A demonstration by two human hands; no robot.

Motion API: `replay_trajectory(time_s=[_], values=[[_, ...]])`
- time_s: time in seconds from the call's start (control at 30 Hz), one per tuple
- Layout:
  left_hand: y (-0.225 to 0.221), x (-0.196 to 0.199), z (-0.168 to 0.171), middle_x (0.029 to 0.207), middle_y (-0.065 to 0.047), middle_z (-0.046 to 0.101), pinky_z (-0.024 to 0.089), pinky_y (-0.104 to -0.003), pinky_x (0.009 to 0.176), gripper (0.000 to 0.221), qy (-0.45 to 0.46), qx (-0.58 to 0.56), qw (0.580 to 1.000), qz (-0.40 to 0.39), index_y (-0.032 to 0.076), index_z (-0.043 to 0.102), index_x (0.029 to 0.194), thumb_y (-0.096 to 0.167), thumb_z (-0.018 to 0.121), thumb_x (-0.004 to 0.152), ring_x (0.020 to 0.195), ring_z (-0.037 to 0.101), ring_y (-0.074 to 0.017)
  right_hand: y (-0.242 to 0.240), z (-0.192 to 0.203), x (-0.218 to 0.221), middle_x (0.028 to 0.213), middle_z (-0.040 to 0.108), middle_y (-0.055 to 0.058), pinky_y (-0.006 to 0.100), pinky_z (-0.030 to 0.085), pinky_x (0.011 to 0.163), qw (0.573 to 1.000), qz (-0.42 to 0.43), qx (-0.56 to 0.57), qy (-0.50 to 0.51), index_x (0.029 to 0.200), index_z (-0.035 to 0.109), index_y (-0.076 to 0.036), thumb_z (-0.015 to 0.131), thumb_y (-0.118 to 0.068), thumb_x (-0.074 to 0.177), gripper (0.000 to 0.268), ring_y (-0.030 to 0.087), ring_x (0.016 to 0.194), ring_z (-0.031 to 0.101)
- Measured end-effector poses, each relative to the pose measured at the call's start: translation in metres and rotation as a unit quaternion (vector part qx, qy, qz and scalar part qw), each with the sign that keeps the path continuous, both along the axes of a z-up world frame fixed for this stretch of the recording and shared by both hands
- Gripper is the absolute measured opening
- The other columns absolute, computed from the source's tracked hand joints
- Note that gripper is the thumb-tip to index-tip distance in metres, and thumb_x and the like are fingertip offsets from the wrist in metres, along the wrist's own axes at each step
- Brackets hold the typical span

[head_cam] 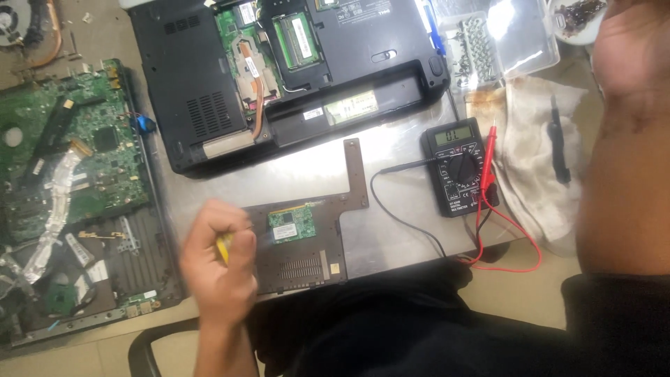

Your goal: Testing a circuit board with a multimeter and soldering components during a laptop repair process.

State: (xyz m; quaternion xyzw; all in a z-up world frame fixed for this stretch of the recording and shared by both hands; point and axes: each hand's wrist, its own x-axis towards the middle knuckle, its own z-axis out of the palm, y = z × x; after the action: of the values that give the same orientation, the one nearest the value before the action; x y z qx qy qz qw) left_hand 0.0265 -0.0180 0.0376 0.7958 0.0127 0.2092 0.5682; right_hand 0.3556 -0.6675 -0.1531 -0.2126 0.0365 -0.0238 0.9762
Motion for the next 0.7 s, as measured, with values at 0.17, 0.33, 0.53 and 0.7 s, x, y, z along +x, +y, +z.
replay_trajectory(time_s=[0.17, 0.33, 0.53, 0.7], values=[[-0.076, 0.027, 0.027, 0.082, 0.004, 0.053, 0.045, -0.023, 0.065, 0.021, 0.116, -0.348, 0.929, -0.040, 0.018, 0.055, 0.086, 0.021, 0.076, 0.085, 0.070, 0.050, -0.0091, 0.164, 0.091, -0.040, 0.143, 0.077, 0.015, 0.047, 0.060, 0.149, 1.000, -0.014, 0.015, -0.002, 0.126, 0.077, -0.006, 0.063, -0.030, 0.102, 0.037, 0.031, 0.151, 0.072], [-0.146, 0.095, 0.051, 0.147, -0.006, 0.056, 0.058, -0.035, 0.086, 0.067, 0.284, -0.321, 0.896, -0.118, 0.021, 0.057, 0.134, 0.045, 0.068, 0.072, 0.139, 0.057, -0.0320, 0.285, 0.197, -0.103, 0.102, 0.074, 0.016, 0.022, 0.066, 0.080, 0.994, -0.026, -0.066, 0.086, 0.107, 0.071, 0.004, 0.075, -0.008, 0.095, 0.017, 0.021, 0.086, 0.075], [-0.206, 0.166, 0.043, 0.154, -0.017, 0.049, 0.040, -0.044, 0.115, 0.073, 0.251, -0.311, 0.909, -0.121, 0.004, 0.049, 0.144, 0.036, 0.062, 0.079, 0.144, 0.045, -0.0301, 0.310, 0.219, -0.125, 0.106, 0.076, 0.020, 0.023, 0.065, 0.079, 0.993, -0.020, -0.019, 0.116, 0.103, 0.072, 0.007, 0.074, -0.002, 0.092, 0.014, 0.028, 0.098, 0.076], [-0.231, 0.177, 0.059, 0.135, -0.017, 0.065, 0.048, -0.036, 0.109, 0.071, 0.232, -0.367, 0.891, -0.133, 0.004, 0.062, 0.131, 0.044, 0.065, 0.073, 0.128, 0.060, -0.0256, 0.303, 0.207, -0.130, 0.108, 0.073, 0.015, 0.024, 0.061, 0.091, 0.996, -0.030, -0.042, 0.079, 0.106, 0.071, 0.002, 0.069, -0.001, 0.097, 0.009, 0.021, 0.098, 0.071]])
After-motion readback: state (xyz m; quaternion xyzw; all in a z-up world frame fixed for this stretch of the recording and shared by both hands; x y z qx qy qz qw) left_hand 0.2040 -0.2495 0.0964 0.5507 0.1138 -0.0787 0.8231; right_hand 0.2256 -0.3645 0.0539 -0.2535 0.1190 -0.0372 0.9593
